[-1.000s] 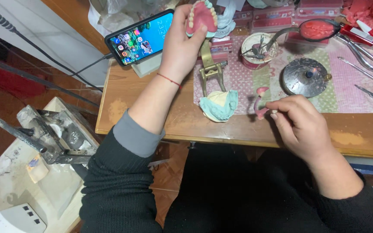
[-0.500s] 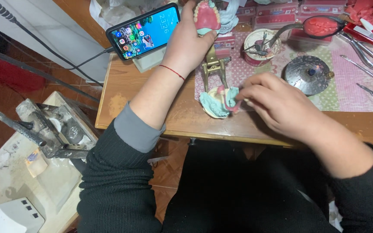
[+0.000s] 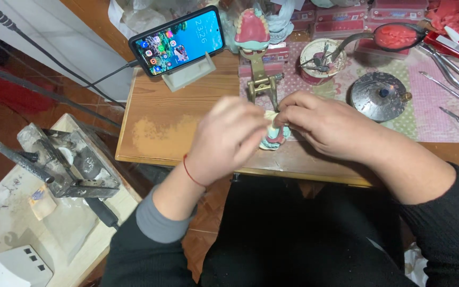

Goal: The person assembles a dental model by attaching pink and blue wax-like material to a metal frame. They open drawers to retrieve tools, cut a metal wire with pliers, and apply liquid from a spray bottle to the pink material before pressing it onto the model.

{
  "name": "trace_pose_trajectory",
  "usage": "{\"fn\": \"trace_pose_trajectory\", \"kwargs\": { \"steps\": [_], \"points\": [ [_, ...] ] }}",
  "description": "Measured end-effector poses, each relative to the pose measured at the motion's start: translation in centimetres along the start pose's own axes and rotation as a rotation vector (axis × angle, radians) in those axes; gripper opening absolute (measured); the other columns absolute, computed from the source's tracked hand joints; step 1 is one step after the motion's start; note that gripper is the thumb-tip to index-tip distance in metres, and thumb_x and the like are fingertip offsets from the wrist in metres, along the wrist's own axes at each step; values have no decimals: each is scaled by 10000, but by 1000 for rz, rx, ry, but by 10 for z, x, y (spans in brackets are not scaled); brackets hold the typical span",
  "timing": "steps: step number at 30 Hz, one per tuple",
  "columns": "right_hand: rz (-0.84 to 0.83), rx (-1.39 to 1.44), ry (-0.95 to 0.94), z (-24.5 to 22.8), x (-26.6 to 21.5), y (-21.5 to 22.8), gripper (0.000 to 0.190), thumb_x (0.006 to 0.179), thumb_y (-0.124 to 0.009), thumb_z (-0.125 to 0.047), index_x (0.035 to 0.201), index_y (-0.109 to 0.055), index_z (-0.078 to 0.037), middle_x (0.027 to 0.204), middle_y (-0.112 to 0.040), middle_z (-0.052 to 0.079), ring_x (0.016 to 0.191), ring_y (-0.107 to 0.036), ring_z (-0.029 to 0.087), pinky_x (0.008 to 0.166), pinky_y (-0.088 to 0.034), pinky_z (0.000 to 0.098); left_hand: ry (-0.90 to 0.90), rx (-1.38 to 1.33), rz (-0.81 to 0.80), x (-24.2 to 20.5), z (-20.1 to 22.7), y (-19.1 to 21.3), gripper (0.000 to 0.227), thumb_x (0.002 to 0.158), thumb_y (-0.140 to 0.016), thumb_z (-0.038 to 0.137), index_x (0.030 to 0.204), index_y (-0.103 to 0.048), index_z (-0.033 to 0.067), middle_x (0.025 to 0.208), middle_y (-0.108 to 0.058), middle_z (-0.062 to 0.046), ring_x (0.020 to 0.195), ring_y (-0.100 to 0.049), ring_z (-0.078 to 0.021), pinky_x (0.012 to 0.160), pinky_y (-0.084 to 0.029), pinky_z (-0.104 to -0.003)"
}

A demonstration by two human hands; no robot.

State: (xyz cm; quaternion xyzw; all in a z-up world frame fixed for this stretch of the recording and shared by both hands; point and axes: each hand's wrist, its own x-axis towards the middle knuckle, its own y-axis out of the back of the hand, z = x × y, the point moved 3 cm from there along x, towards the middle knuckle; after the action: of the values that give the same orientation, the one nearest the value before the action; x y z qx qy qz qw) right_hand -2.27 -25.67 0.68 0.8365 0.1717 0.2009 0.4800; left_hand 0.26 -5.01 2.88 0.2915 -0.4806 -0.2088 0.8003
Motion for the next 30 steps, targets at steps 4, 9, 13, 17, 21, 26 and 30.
{"fn": "trace_pose_trajectory", "kwargs": {
  "steps": [4,9,13,17,21,26,30],
  "points": [
    [26,-25,16,-1,2,0,217,879,-633,-42,1077,-699,-103,1144,-669,40,821,-684,256,676,-537,376,-42,-38,-69,-17,3,-14,179,848,-799,143,1001,-738,74,1075,-692,-57,1156,-610,-309,1073,-450,-504],
    [31,16,-17,4,0,-3,227,919,-596,-87,1095,-733,-132,1174,-687,37,896,-698,261,725,-547,380,41,12,-60,-24,3,-26,301,807,-847,248,1063,-742,132,1045,-688,-9,1145,-618,-252,1167,-303,-564],
    [53,78,-18,12,-3,-7,320,886,-632,-41,1188,-703,-120,1191,-701,53,909,-707,248,729,-558,364,50,-1,-71,-26,-5,-31,297,802,-842,245,1050,-736,120,1036,-677,-8,1158,-611,-252,1181,-308,-540],
    [47,20,2,24,-8,-18,179,1003,-562,-169,1145,-671,-165,1219,-666,65,1037,-691,385,792,-577,510,-39,-19,-53,-34,-26,-34,220,975,-700,305,1120,-738,145,1162,-700,-66,1257,-610,-311,1198,-262,-597],
    [37,22,-51,23,-6,-18,178,999,-567,-196,1142,-674,-196,1245,-662,29,1038,-700,357,810,-584,510,21,-21,-84,-25,-37,-18,191,1030,-606,215,1126,-754,142,1103,-718,-61,1181,-637,-292,1088,-398,-508],
    [27,34,-46,17,-5,-14,178,997,-544,-167,1138,-650,-185,1274,-644,52,1054,-684,394,821,-575,552,-2,-18,-130,-22,-46,-18,177,1032,-618,239,1130,-751,176,1090,-728,-5,1148,-652,-259,1031,-440,-458],
    [34,104,-23,19,-2,-14,176,1000,-533,-133,1134,-639,-177,1278,-633,94,1095,-668,423,850,-562,568,-3,-34,-151,-20,-48,-18,176,1030,-615,263,1107,-755,188,1085,-731,8,1155,-634,-255,1017,-439,-451]
  ]
}}
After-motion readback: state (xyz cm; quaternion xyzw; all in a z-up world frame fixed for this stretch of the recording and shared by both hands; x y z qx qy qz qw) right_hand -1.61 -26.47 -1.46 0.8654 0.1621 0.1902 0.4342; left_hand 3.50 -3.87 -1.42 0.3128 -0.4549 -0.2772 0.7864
